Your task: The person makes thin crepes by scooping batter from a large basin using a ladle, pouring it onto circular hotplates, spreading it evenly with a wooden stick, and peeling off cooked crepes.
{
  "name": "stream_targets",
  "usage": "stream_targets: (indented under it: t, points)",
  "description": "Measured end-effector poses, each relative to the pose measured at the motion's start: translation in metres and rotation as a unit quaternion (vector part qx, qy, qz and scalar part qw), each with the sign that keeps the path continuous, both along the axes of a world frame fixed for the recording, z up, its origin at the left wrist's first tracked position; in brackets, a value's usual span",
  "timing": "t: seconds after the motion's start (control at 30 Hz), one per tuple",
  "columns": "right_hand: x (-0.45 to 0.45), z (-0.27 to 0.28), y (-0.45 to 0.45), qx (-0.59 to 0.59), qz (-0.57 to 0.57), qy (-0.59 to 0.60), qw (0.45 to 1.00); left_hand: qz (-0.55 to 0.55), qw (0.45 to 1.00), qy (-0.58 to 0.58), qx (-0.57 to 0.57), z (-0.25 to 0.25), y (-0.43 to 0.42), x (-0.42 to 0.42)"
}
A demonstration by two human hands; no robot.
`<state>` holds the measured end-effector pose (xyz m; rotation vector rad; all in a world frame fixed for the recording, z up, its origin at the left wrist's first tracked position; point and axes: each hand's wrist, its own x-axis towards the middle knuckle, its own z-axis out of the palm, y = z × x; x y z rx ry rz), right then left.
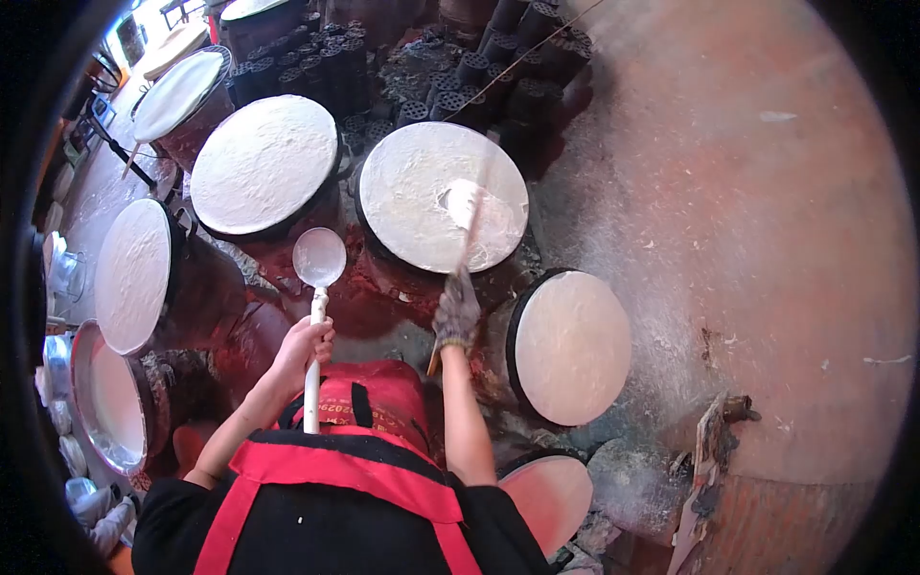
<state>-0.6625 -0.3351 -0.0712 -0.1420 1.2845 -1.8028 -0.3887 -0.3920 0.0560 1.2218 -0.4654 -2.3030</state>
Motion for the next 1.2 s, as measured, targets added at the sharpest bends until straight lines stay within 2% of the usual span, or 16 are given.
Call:
stream_targets:
  t: [0.07,0.1,0.17,0.23,0.33,0.47,0.57,0.6,0.73,0.87,0.93,1.0,1.07,1.1,1.13,1.2]
  points:
    - [0.028,0.014,0.015,0.126,-0.126,0.199,0.964,0.008,0.998,-0.022,-0.051,-0.002,0.003,-0.001]
    - [0.036,0.003,0.015,0.019,-0.208,0.0,0.978,0.01,0.997,-0.035,-0.075,-0.003,0.005,-0.001]
    - [0.047,-0.019,0.009,-0.056,-0.21,-0.104,0.97,-0.003,0.996,-0.038,-0.075,0.0,0.005,-0.001]
    - [0.052,-0.03,-0.013,0.009,-0.064,0.091,0.994,-0.027,0.997,-0.03,-0.072,0.005,0.004,0.001]
    - [-0.01,-0.04,-0.038,-0.128,0.008,-0.156,0.979,-0.071,0.995,-0.015,-0.065,0.011,0.001,0.005]
    - [-0.054,-0.048,-0.03,0.082,-0.019,0.24,0.967,-0.091,0.994,-0.019,-0.063,0.014,-0.001,-0.001]
    - [-0.029,-0.054,0.004,0.086,0.069,0.577,0.809,-0.112,0.988,-0.047,-0.094,0.0,-0.014,-0.012]
    - [0.004,-0.006,0.016,0.147,0.072,0.6,0.783,-0.121,0.985,-0.059,-0.111,-0.006,-0.024,-0.018]
    - [0.034,-0.023,0.092,0.175,0.091,0.679,0.707,-0.158,0.96,-0.096,-0.21,-0.035,-0.074,-0.054]
    - [0.057,-0.049,0.091,0.182,-0.101,0.443,0.872,-0.174,0.902,-0.225,-0.326,-0.058,-0.113,-0.116]
    - [0.081,0.01,0.059,0.286,-0.02,0.621,0.73,-0.186,0.876,-0.273,-0.351,-0.083,-0.12,-0.148]
    - [0.096,0.013,0.039,0.191,-0.008,0.355,0.915,-0.151,0.895,-0.273,-0.318,-0.072,-0.106,-0.17]
    - [0.074,-0.002,0.043,0.177,0.1,-0.011,0.979,-0.142,0.934,-0.249,-0.211,-0.067,-0.101,-0.186]
    - [0.061,-0.017,0.041,0.154,0.097,0.02,0.983,-0.102,0.975,-0.134,-0.142,-0.069,-0.11,-0.184]
    - [0.048,-0.032,0.039,0.13,0.092,0.052,0.986,-0.119,0.982,0.117,0.087,-0.097,-0.137,-0.172]
    - [0.017,-0.031,0.041,0.085,0.095,0.104,0.986,-0.142,0.893,0.289,0.315,-0.024,-0.14,-0.125]
